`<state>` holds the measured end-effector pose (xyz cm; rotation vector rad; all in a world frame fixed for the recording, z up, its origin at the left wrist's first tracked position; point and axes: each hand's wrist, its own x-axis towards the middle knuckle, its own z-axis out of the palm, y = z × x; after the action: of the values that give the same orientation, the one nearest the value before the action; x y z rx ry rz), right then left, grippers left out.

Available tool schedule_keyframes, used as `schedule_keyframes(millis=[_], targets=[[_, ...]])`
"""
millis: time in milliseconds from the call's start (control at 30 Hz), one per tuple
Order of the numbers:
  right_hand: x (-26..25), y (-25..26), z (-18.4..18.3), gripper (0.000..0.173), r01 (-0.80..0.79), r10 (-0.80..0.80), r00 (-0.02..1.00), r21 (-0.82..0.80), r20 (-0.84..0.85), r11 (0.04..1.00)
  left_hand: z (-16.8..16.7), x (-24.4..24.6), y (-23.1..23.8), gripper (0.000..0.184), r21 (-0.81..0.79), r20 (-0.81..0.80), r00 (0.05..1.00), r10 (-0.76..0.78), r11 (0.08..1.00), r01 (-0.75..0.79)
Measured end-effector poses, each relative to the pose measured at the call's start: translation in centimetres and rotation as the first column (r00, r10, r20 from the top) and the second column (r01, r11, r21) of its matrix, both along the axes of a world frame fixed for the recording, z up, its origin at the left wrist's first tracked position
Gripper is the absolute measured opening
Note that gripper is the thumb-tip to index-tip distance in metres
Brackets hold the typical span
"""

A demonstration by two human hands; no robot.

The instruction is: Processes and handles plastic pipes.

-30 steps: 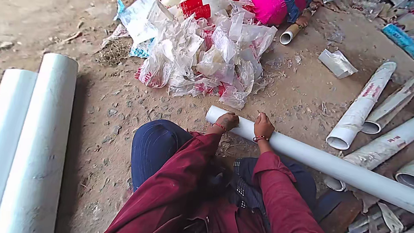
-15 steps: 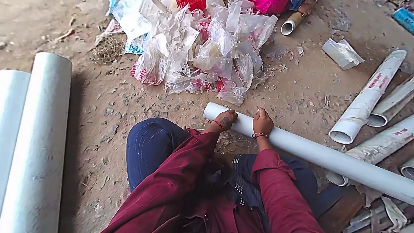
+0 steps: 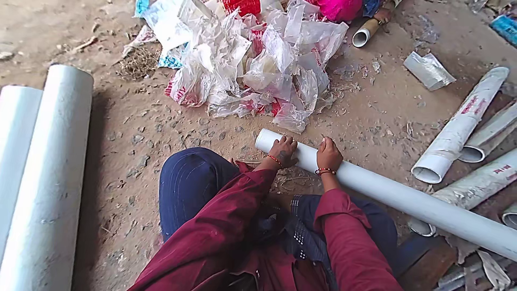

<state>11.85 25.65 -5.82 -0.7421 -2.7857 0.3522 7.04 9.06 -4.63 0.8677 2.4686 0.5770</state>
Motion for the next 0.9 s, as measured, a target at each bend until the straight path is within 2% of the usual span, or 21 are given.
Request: schedule_keyframes(millis=[200, 367, 433, 533, 667, 800, 900], targets=[[0.0, -0.2, 0.2, 0.035, -0.006, 0.006, 1.000, 0.005, 0.025, 1.000, -0.3, -0.6, -0.8, 0.038, 0.116, 0.059, 0.998, 0.039, 0.992, -0.046], [0.2, -0.2, 0.3, 0.035, -0.013, 0.012, 1.000, 0.008, 0.023, 1.000, -0.3, -0.3, -0.4, 0.045, 0.083, 0.072, 0.995, 0.064, 0.994, -0.070], [0.2, -0.3, 0.3, 0.035, -0.017, 0.017, 1.000, 0.006, 0.023, 1.000, -0.2, -0.3, -0.5, 0.043, 0.097, 0.069, 0.996, 0.064, 0.993, -0.070], [0.1, -0.2, 0.2, 0.035, -0.020, 0.020, 1.000, -0.005, 0.019, 1.000, -0.8, -0.4, -0.8, 0.034, 0.181, 0.073, 0.995, 0.061, 0.981, -0.074], [0.2, -0.1, 0.1, 0.035, -0.033, 0.033, 0.999, 0.001, 0.012, 0.999, -1.5, -0.8, -1.2, 0.030, 0.263, 0.109, 0.993, 0.050, 0.962, -0.077], [0.2, 0.0, -0.1, 0.034, -0.033, 0.034, 0.999, -0.001, 0.009, 0.999, -1.6, -0.5, -0.7, 0.041, 0.198, 0.085, 0.994, 0.074, 0.976, -0.090], [0.2, 0.0, -0.2, 0.034, -0.033, 0.033, 0.999, 0.003, 0.005, 0.999, -1.6, -0.5, -0.6, 0.037, 0.213, 0.088, 0.992, 0.093, 0.971, -0.110]])
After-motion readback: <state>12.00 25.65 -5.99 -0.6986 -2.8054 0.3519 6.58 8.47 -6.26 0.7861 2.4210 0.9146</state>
